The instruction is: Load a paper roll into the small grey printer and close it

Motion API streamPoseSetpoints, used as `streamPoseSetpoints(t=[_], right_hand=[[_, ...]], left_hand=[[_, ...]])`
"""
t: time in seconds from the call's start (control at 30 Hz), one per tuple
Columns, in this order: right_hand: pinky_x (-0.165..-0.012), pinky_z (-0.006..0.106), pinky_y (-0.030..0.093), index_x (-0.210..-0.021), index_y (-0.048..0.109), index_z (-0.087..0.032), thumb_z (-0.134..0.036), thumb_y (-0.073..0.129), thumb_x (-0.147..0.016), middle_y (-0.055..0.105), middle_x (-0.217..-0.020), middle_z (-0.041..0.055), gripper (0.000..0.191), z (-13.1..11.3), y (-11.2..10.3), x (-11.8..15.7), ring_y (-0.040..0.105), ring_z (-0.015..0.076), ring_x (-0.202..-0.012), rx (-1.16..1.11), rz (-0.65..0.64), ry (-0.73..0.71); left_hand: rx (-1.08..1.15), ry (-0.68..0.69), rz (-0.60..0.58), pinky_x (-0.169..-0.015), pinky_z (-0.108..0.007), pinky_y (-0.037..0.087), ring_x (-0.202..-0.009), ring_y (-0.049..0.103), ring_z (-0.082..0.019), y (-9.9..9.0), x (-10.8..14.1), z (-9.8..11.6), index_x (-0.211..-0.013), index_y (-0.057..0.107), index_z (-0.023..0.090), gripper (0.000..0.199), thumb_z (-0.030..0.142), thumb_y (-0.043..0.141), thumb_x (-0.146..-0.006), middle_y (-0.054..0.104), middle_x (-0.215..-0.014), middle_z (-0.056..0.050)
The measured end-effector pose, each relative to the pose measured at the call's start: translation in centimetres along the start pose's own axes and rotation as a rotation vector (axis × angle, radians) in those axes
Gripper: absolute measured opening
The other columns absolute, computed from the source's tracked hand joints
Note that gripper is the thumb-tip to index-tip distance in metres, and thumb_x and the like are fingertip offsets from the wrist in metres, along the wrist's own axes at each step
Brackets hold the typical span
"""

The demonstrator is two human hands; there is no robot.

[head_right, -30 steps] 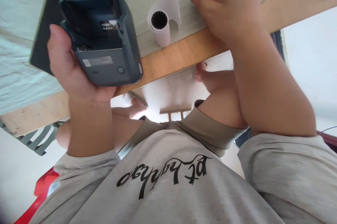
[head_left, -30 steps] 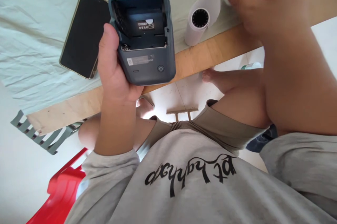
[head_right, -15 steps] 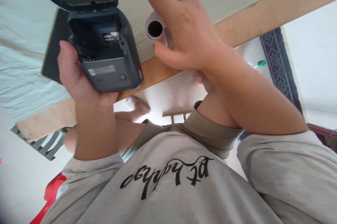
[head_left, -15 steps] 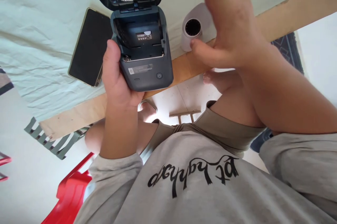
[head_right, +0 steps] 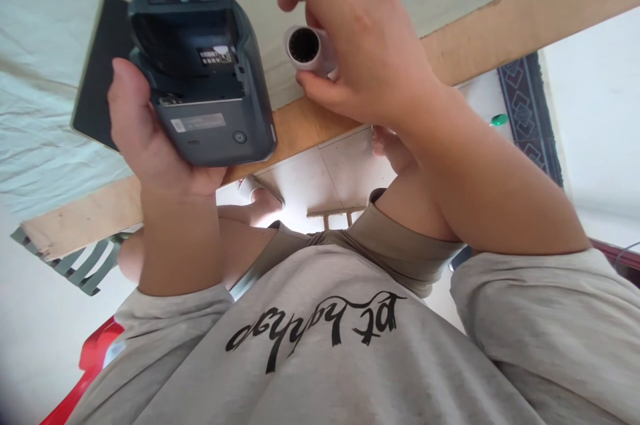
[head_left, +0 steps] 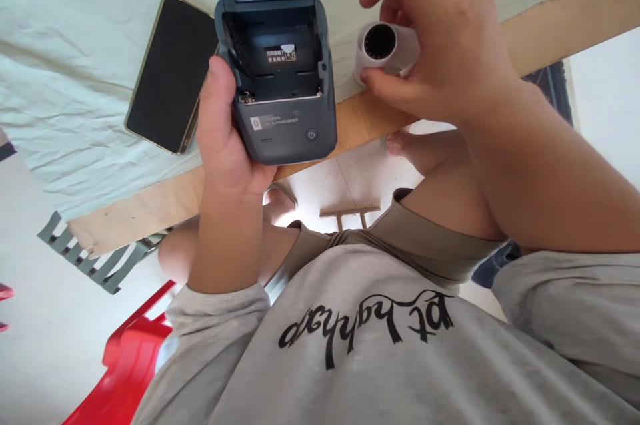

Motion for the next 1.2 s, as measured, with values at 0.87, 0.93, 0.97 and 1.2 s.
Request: streamPoseSetpoints(t=[0.87, 0.93, 0.97, 1.2], right_hand=[[-0.063, 0.006, 0.036, -0.119, 0.038, -0.008, -0.015, 0.047, -0.072, 0.045, -0.103, 0.0005, 0.049, -1.7, 0.2, 0.3, 0.044, -0.0035, -0.092, -0.531, 0.093, 0.046], [-0.059, 0.006, 0.032, -0.113, 0.046, -0.007, -0.015, 0.049, -0.072, 0.047, -0.105, 0.0004, 0.041, -1.9, -0.4, 0.1, 0.042, -0.0043, -0.091, -0.562, 0.137, 0.054], [-0.059, 0.006, 0.031, -0.111, 0.049, -0.007, -0.016, 0.050, -0.072, 0.048, -0.106, -0.0004, 0.040, -1.9, -0.7, -0.1, 0.042, -0.0050, -0.088, -0.568, 0.168, 0.049], [-0.092, 0.014, 0.048, -0.126, 0.046, -0.005, -0.049, 0.049, -0.075, 0.057, -0.103, 0.0001, 0.067, -3.0, -0.4, -1.9, 0.054, -0.0012, -0.087, -0.449, 0.254, -0.006]], left_hand=[[-0.042, 0.007, -0.022, -0.111, -0.033, 0.042, -0.104, 0.062, -0.013, 0.4, 0.1, 0.0, -0.087, 0.064, 0.024, 0.036, 0.042, 0.033, -0.086, 0.066, -0.092, 0.002], [0.001, 0.005, -0.017, -0.110, -0.033, 0.043, -0.102, 0.063, -0.013, 0.4, 0.1, 0.0, -0.089, 0.064, 0.021, 0.036, 0.043, 0.037, -0.085, 0.066, -0.091, 0.001], [0.010, 0.000, -0.010, -0.109, -0.033, 0.043, -0.101, 0.063, -0.013, 0.4, 0.1, -0.1, -0.090, 0.064, 0.019, 0.035, 0.043, 0.039, -0.084, 0.067, -0.090, 0.001], [-0.102, -0.066, 0.052, -0.109, -0.038, 0.043, -0.106, 0.059, -0.017, -0.7, 0.6, -0.3, -0.101, 0.057, 0.022, 0.035, 0.048, 0.049, -0.078, 0.062, -0.105, -0.004]])
Point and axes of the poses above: each hand's wrist, its own x-axis away from the middle knuckle, its own y-axis out of the palm, z = x × y, the point moved 6 cm from there along -x, towards the middle knuckle
